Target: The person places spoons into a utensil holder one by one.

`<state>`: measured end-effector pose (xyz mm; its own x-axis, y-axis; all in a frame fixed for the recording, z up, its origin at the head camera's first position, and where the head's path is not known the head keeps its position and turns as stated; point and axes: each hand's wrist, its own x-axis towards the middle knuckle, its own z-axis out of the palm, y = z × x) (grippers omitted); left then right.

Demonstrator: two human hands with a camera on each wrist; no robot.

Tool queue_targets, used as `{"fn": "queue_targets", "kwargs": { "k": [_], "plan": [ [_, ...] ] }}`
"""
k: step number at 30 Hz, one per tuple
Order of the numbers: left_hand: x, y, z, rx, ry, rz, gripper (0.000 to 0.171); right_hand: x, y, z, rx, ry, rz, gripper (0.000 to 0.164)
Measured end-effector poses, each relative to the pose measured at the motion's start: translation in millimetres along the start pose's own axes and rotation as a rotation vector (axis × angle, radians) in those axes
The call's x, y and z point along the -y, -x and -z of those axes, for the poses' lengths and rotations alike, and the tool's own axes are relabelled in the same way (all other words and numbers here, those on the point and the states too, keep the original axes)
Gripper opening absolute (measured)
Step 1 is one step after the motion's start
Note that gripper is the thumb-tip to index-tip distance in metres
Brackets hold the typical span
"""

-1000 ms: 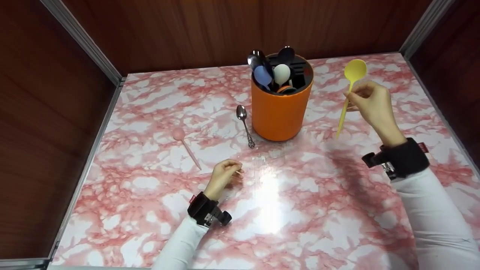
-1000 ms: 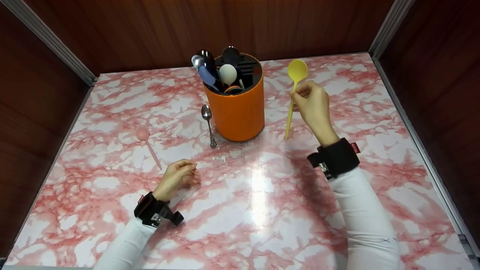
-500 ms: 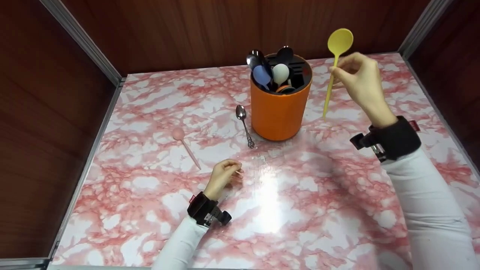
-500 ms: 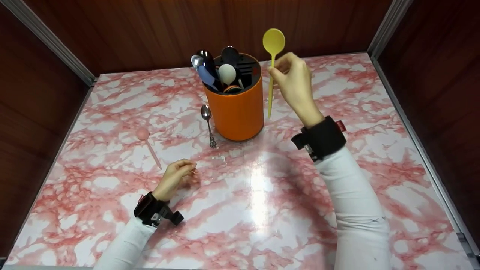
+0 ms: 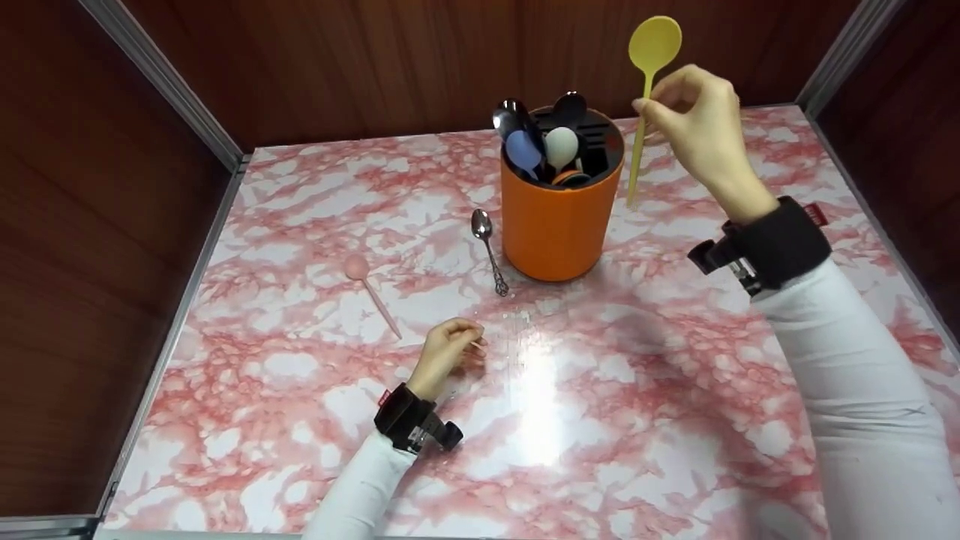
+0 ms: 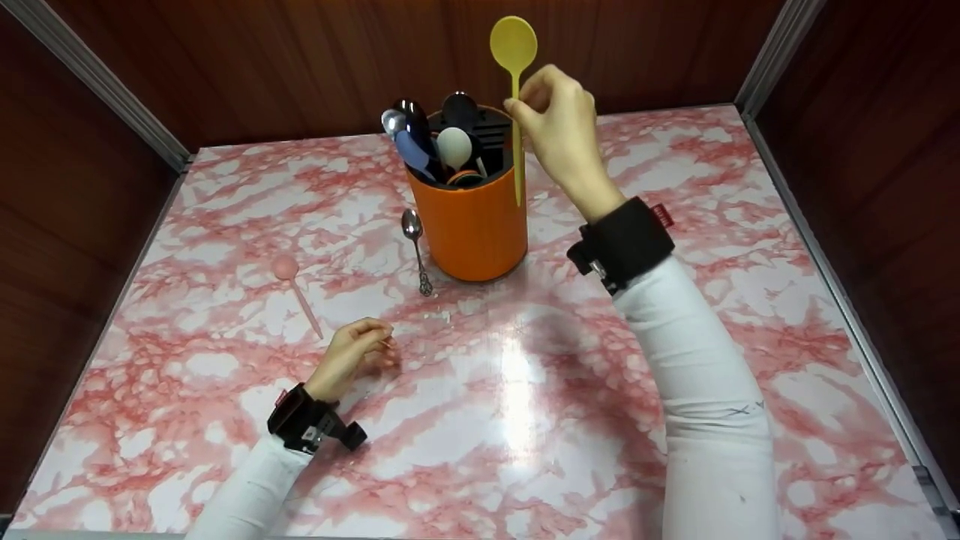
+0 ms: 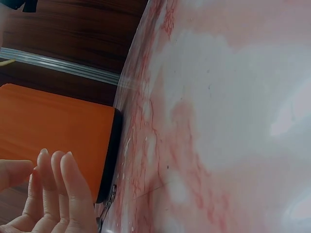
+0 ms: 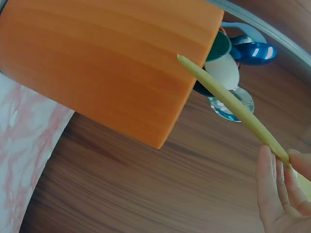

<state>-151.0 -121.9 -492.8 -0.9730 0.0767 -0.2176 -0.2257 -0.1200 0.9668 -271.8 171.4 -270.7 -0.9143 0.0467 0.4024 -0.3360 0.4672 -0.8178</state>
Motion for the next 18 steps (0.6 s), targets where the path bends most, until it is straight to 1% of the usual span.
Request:
{"fn": "queue_targets", "kwargs": {
  "k": [4,11,18],
  "plan": [
    [-1.1,0.5,-0.1,-0.012,0.001,0.018,0.011,8.7,-5.8,-3.4,-0.002,-0.035,0.013,0.012],
    [-2.8,0.4,1.1,-0.017,-0.029,0.032,0.014,17.6,-15.8,-10.6,-0.001,-0.004,0.038,0.011],
    [-4.8,1.4,1.4,-0.014,-0.040,0.013,0.017,25.3,-27.5,-16.4,0.014,-0.044,0.002,0.011]
  ]
}}
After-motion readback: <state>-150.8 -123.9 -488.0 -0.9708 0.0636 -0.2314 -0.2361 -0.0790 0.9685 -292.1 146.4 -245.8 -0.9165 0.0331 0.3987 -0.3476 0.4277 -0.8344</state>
